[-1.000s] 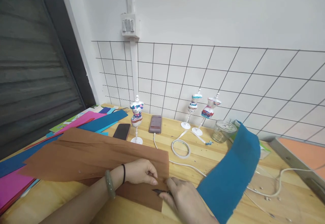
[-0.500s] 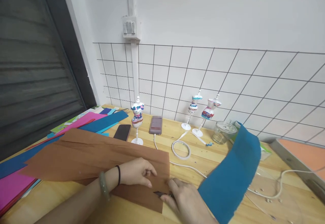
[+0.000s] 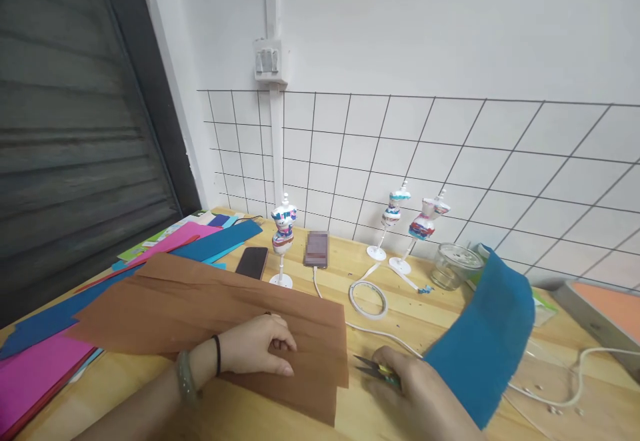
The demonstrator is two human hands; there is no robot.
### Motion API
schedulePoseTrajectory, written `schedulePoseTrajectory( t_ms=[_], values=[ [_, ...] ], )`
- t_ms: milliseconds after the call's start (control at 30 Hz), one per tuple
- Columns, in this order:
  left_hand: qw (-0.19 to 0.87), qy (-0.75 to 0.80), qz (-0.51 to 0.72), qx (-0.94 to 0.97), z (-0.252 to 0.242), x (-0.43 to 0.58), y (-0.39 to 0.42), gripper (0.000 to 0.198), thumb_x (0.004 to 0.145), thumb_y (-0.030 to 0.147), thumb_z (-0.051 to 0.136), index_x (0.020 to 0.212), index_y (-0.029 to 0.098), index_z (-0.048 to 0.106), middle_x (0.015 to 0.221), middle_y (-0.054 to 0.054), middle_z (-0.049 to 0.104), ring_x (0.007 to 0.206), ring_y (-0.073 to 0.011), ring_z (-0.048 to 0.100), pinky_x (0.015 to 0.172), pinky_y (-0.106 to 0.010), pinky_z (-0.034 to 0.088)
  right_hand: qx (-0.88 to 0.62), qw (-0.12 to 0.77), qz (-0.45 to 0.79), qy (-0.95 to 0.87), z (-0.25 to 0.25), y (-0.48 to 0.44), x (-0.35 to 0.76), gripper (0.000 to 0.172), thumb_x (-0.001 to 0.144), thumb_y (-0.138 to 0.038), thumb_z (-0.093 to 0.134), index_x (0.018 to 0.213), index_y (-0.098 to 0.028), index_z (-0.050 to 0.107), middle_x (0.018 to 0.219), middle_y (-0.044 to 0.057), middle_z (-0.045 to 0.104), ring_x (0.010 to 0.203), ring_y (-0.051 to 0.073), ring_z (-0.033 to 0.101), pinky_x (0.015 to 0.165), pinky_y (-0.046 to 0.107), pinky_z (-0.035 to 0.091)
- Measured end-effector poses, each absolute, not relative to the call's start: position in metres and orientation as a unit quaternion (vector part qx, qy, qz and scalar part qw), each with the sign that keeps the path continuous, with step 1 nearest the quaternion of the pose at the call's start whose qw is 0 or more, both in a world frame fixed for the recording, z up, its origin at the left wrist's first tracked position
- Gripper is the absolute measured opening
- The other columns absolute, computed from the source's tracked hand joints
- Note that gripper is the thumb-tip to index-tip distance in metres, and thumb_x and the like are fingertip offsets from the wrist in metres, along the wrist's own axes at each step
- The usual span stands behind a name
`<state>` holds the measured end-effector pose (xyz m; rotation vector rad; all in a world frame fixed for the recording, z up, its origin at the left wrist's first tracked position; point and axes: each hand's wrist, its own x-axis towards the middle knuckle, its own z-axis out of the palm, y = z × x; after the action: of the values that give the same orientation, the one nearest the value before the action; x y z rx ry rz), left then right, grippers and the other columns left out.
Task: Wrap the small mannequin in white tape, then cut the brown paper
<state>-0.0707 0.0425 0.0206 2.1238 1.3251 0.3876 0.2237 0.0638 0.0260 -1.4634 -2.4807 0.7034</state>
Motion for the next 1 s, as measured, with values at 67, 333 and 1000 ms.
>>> schedulePoseTrajectory(
  t_ms=[67,333,1000],
  values=[
    [0.289,0.503,0.160,0.799,0.026,-0.073,0.031,0.040,0.065,0.051,0.062,0.091,0.022,0.066,0.084,-0.003,0.064,0.079,-0.0166,0.056,0.072,-0.025,0.041,-0.468,0.110,0.235,-0.845,0.035,0.072,0.211,0.014,0.083,-0.027,0.040,0.078,-0.025,0.053,0.079,-0.001,0.065,0.073,0.018,0.060,0.062,0.026,0.042],
    [0.237,0.625,0.379,0.640,0.028,-0.123,-0.054,0.015,0.075,0.030,0.056,0.078,0.019,0.065,0.079,-0.004,0.063,0.080,-0.0175,0.056,0.074,-0.029,0.043,-0.311,0.126,0.180,-0.925,0.044,0.091,0.089,0.033,0.075,-0.016,0.047,0.103,-0.031,0.058,0.114,-0.001,0.056,0.094,0.014,0.057,0.080,0.021,0.039],
    [0.466,0.621,0.624,0.092,0.039,-0.199,-0.064,0.027,0.070,0.022,0.060,0.053,0.018,0.040,0.033,0.010,0.036,0.025,-0.0004,0.025,0.027,-0.011,0.012,-0.392,0.136,0.579,-0.702,0.056,0.019,0.081,0.030,0.079,-0.046,0.040,0.080,-0.019,0.054,0.071,0.002,0.064,0.064,0.017,0.059,0.061,0.027,0.044]
  ],
)
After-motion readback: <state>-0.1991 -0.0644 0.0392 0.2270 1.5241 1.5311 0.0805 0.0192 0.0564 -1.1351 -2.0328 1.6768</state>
